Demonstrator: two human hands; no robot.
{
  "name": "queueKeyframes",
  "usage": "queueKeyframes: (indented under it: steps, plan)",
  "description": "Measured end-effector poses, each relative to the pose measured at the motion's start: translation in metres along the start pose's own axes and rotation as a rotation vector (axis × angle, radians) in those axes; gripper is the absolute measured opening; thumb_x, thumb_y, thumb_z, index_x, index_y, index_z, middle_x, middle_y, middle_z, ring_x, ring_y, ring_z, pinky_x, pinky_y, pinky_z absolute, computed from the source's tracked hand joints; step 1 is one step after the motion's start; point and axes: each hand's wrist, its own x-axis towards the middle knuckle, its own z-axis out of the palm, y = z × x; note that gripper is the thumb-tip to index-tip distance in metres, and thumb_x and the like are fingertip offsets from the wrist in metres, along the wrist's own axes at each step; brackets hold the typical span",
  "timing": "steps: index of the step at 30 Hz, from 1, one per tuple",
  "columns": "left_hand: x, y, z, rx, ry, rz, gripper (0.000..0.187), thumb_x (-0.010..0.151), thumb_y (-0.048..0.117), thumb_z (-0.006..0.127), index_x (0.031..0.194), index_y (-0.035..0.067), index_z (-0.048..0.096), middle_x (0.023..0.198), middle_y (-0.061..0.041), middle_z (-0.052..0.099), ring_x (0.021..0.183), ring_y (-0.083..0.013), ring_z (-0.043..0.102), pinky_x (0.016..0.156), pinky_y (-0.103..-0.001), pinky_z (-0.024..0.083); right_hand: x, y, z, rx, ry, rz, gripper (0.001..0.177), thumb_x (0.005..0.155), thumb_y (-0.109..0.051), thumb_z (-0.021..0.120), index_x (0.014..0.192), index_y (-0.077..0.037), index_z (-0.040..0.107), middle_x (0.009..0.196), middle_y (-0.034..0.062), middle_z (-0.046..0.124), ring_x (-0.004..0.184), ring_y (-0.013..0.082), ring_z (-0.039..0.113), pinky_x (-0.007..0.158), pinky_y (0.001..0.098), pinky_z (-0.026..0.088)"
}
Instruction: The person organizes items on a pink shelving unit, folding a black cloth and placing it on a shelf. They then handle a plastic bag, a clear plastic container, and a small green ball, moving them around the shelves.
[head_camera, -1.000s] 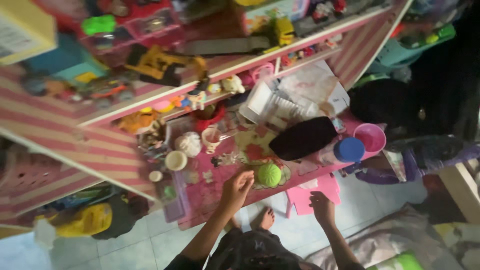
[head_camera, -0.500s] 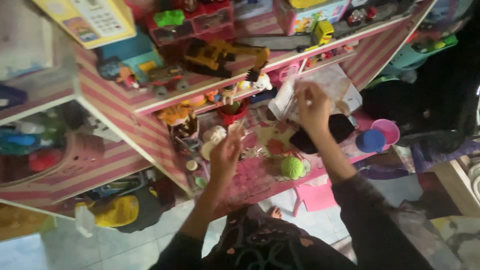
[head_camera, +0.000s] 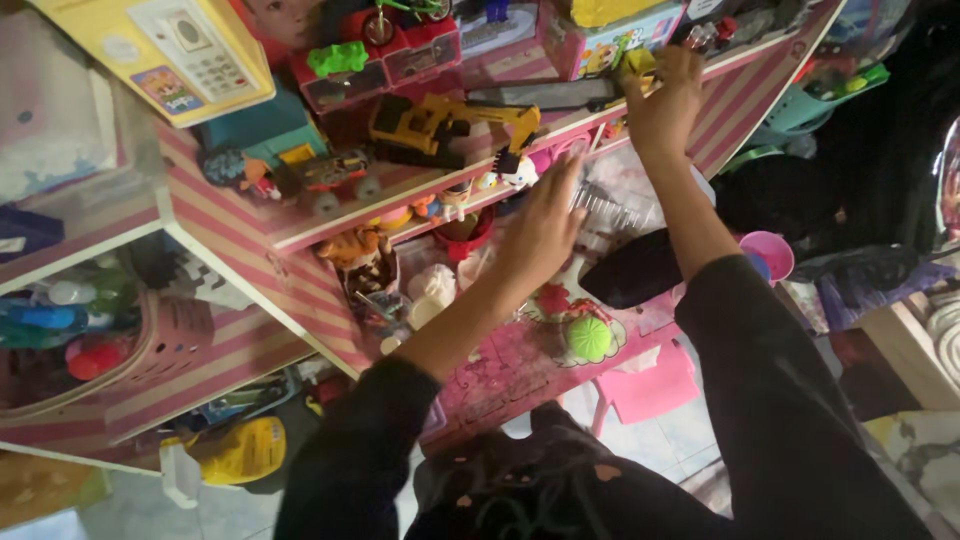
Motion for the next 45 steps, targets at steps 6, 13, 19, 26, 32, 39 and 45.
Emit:
queueKeyframes:
  steps: [6,13,19,26,32,39,45]
  plan:
    - [0.060,-0.034,0.046,0.039,0.043,-0.273,0.081,0.091,0.008,0.061,0.159,-0.007,0.019,0.172,-0.024,0.008,0.153,-0.0390,0.033,0.097,-0.045,0.047,0.001,0.016,0.012,0.117,-0.125,0.101,0.027,0.088,0.002,0.080,0.108,-0.003,0.062,0.105,0.0148,0.061,0.096,0.0365,0.064,0.079,0.0453,0.053]
    - [0.099,-0.071,0.081,0.530,0.211,-0.216,0.079,0.080,0.028,0.081,0.143,-0.003,0.045,0.156,-0.021,0.036,0.149,-0.0426,0.033,0.120,-0.060,0.034,0.010,0.019,0.000,0.159,-0.151,0.135,0.029,0.083,0.005,0.078,0.106,-0.001,0.061,0.108,0.0207,0.059,0.087,0.0376,0.065,0.071,0.0435,0.055]
    - [0.104,-0.080,0.089,0.553,0.080,-0.334,0.062,0.083,0.030,0.082,0.135,0.008,0.057,0.134,-0.020,0.052,0.129,-0.0439,0.048,0.110,-0.058,0.038,0.012,0.025,0.002,0.112,-0.072,0.011,0.029,0.083,0.003,0.079,0.105,-0.002,0.062,0.109,0.0218,0.062,0.096,0.0425,0.065,0.082,0.0474,0.055]
    - [0.098,-0.076,0.094,0.617,0.181,-0.294,0.073,0.081,0.035,0.082,0.139,0.003,0.052,0.144,-0.023,0.049,0.129,-0.0413,0.051,0.105,-0.049,0.045,0.009,0.031,0.003,0.183,-0.133,0.082,0.027,0.085,0.005,0.077,0.107,-0.001,0.063,0.108,0.0225,0.061,0.092,0.0409,0.065,0.078,0.0479,0.054]
    - [0.098,-0.067,0.094,0.530,0.215,-0.261,0.078,0.083,0.029,0.076,0.148,-0.002,0.047,0.149,-0.026,0.046,0.133,-0.0425,0.050,0.090,-0.044,0.049,0.021,0.010,-0.016,0.164,-0.140,0.069,0.032,0.087,0.000,0.080,0.115,0.001,0.063,0.110,0.0199,0.060,0.089,0.0365,0.064,0.075,0.0466,0.052]
    - [0.030,-0.002,0.043,0.189,0.235,0.179,0.028,0.093,0.016,0.073,0.115,0.001,0.063,0.120,-0.016,0.063,0.112,-0.0303,0.064,0.104,-0.046,0.052,0.024,-0.042,-0.050,0.447,-0.089,0.189,0.023,0.116,-0.019,0.066,0.130,-0.001,0.064,0.121,0.0131,0.066,0.098,0.0222,0.067,0.077,0.0349,0.054]
    - [-0.005,-0.020,-0.105,0.122,0.346,0.062,0.012,0.089,0.012,0.069,0.097,0.009,0.061,0.100,-0.011,0.066,0.100,-0.0318,0.063,0.089,-0.044,0.049,0.007,-0.120,-0.054,1.050,-0.466,0.300,0.046,0.104,-0.029,0.062,0.140,-0.003,0.050,0.098,0.0046,0.068,0.078,0.0092,0.068,0.067,0.0247,0.055]
